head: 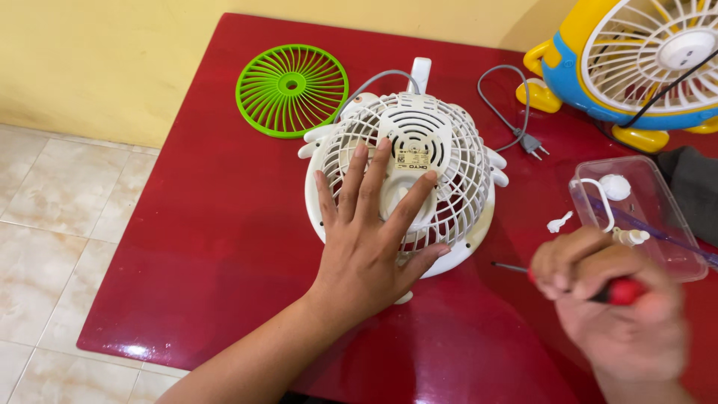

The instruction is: The person uses a screwdriver to remove screws from the back and sides of a white rabbit-shaped electric fan. They detach the rear grille and then the front grille, exposing the fan blades and motor. The person continues to unscrew and separate components, leaving the fan partially disassembled on the table.

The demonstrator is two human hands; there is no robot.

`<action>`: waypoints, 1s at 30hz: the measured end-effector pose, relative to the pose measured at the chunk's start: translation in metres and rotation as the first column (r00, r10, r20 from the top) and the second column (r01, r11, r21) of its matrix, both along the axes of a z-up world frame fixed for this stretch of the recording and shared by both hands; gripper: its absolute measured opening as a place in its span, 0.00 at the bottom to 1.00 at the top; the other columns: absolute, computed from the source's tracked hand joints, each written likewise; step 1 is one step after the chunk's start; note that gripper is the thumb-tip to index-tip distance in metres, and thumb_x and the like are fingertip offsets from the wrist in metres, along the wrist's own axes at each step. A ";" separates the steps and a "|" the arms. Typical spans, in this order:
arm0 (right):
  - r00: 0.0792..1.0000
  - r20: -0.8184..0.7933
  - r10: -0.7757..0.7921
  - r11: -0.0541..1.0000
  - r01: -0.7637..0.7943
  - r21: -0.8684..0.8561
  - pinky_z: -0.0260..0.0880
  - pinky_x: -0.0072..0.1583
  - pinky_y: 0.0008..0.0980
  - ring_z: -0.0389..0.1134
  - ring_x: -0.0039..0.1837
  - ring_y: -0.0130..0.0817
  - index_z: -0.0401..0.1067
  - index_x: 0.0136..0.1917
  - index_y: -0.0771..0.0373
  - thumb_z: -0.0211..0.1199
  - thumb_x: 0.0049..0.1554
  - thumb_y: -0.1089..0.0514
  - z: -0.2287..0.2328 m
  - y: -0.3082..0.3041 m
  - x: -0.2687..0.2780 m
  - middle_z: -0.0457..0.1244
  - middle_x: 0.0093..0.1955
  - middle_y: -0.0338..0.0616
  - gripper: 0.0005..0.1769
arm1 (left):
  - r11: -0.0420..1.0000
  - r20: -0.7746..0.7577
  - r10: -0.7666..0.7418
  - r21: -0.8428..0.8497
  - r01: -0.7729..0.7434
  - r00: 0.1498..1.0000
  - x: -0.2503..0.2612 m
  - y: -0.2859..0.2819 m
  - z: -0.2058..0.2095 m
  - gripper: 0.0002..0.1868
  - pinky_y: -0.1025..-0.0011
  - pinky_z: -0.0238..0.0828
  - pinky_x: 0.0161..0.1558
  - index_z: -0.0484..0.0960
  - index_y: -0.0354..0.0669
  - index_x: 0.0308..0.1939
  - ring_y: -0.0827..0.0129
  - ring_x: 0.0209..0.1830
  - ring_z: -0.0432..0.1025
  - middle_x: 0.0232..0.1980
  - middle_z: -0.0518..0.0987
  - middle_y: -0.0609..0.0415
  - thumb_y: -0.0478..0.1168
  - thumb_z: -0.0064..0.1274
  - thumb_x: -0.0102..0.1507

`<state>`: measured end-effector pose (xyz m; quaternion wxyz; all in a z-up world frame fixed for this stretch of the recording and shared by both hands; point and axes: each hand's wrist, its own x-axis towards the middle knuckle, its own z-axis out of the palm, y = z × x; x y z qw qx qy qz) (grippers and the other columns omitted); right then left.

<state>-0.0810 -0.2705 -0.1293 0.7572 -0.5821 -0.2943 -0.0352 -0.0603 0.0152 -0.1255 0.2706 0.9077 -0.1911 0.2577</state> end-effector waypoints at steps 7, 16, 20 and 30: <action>0.979 -0.124 0.162 0.980 -0.144 0.140 0.55 0.43 0.40 0.53 0.38 0.35 0.67 0.42 0.64 0.44 0.69 0.39 0.009 -0.016 0.046 0.56 0.40 0.51 0.28 | 1.000 0.028 -0.025 0.005 0.025 0.999 0.003 0.005 -0.009 0.39 0.31 0.25 0.78 0.72 0.57 0.69 0.42 0.84 0.42 0.81 0.53 0.36 0.58 0.68 0.57; 0.876 -0.332 0.350 0.936 -0.310 0.168 0.52 0.42 0.41 0.52 0.38 0.37 0.68 0.40 0.67 0.47 0.69 0.39 0.020 0.007 0.064 0.57 0.38 0.52 0.30 | 0.999 0.040 -0.048 0.015 0.047 0.998 0.007 0.012 -0.009 0.31 0.32 0.28 0.79 0.73 0.54 0.59 0.42 0.83 0.47 0.79 0.58 0.36 0.60 0.68 0.60; 0.832 -0.389 0.396 0.918 -0.367 0.149 0.54 0.43 0.41 0.53 0.38 0.38 0.69 0.40 0.66 0.48 0.69 0.39 0.027 0.008 0.061 0.58 0.37 0.51 0.30 | 0.999 0.040 -0.037 0.016 0.037 0.998 0.005 0.011 -0.010 0.30 0.33 0.29 0.80 0.72 0.55 0.60 0.42 0.82 0.47 0.79 0.58 0.36 0.61 0.67 0.62; 0.965 -0.135 0.224 0.961 -0.242 -0.136 0.59 0.39 0.35 0.57 0.34 0.32 0.70 0.38 0.65 0.48 0.68 0.36 0.015 0.039 0.042 0.64 0.34 0.50 0.32 | 0.998 0.023 -0.058 0.024 0.058 0.998 0.005 0.012 -0.009 0.31 0.34 0.27 0.80 0.72 0.55 0.61 0.44 0.83 0.47 0.79 0.58 0.37 0.60 0.69 0.62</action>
